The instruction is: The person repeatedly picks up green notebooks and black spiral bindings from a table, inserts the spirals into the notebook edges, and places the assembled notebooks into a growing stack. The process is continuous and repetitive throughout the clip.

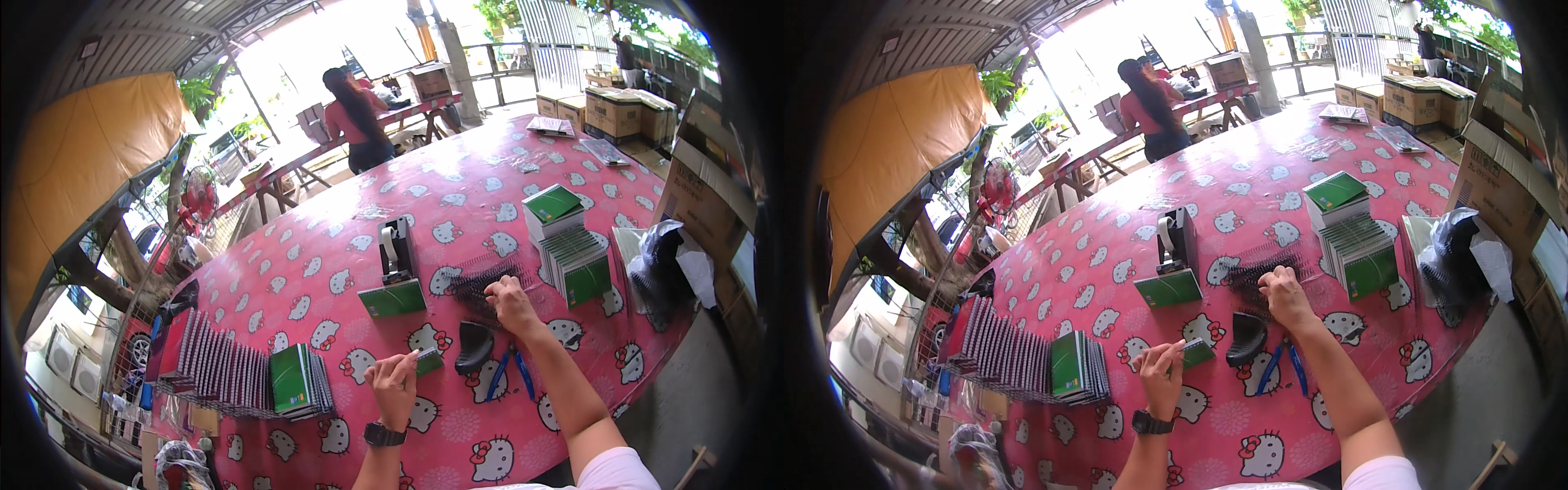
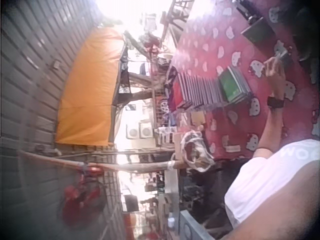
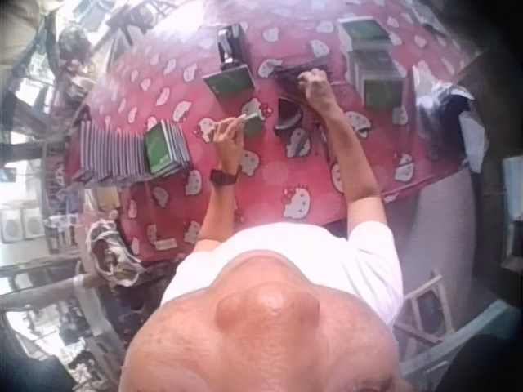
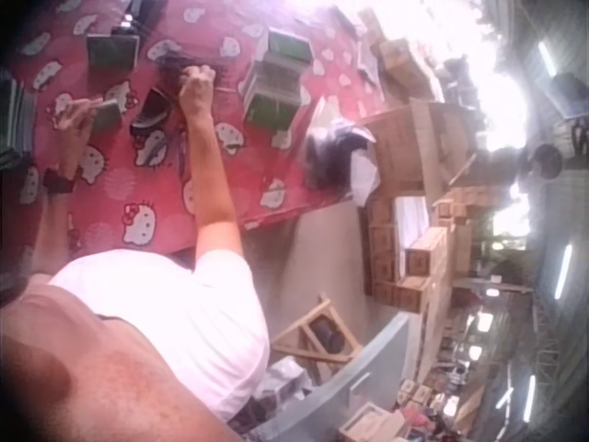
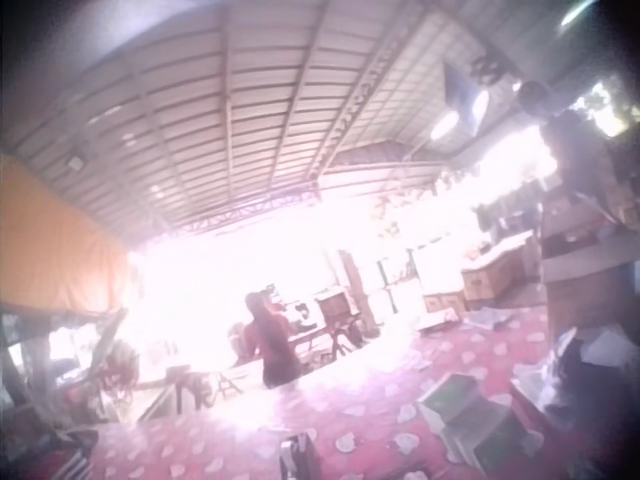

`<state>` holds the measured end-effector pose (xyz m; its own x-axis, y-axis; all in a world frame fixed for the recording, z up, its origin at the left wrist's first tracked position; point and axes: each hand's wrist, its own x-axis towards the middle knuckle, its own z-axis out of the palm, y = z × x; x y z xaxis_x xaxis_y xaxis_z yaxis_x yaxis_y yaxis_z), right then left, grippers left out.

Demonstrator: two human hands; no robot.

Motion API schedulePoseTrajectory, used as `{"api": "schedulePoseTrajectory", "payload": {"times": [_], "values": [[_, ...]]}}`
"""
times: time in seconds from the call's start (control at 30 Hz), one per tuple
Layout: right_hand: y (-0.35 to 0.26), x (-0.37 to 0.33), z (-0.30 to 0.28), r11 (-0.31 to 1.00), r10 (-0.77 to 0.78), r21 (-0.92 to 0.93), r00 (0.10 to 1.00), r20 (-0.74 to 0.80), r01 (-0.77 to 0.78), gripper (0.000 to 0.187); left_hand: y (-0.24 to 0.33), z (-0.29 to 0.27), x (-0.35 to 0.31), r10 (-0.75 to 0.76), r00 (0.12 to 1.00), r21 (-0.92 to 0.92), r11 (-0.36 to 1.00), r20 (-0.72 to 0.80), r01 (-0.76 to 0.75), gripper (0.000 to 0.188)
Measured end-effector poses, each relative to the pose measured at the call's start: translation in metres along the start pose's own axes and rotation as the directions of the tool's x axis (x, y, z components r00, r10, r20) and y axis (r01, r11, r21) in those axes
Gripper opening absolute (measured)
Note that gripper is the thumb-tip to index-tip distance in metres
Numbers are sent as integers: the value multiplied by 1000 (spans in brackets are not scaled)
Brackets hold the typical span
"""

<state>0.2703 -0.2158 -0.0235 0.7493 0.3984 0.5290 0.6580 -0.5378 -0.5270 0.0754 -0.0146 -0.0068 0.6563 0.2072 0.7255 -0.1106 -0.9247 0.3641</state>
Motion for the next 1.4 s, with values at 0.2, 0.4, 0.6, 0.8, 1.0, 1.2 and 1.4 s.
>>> {"api": "schedulePoseTrajectory", "payload": {"times": [0.2,0.4,0.6,0.8,1.0,1.2,1.4], "values": [[-14,12,-17,965,78,255,996,-44,-65,23,-6,0,3,47,999,-26,999,2,-47,29],[-64,38,-40,876,-124,480,983,137,43,22,-5,3,25,-61,998,-57,996,29,63,22],[-73,13,-16,835,-271,550,889,370,26,18,-13,9,23,-60,997,29,998,56,59,19],[-81,7,-5,841,-152,532,904,400,-94,26,-14,13,22,-76,996,3,997,54,76,20],[-83,3,7,807,-124,582,937,326,-96,25,-17,9,22,-76,993,-63,995,93,82,20],[-104,-11,31,954,-14,301,993,114,-21,18,-16,8,22,-38,996,-31,999,85,41,20],[-106,-18,35,960,-42,278,993,113,9,16,-15,10,22,-54,995,-36,998,83,58,21]]}}
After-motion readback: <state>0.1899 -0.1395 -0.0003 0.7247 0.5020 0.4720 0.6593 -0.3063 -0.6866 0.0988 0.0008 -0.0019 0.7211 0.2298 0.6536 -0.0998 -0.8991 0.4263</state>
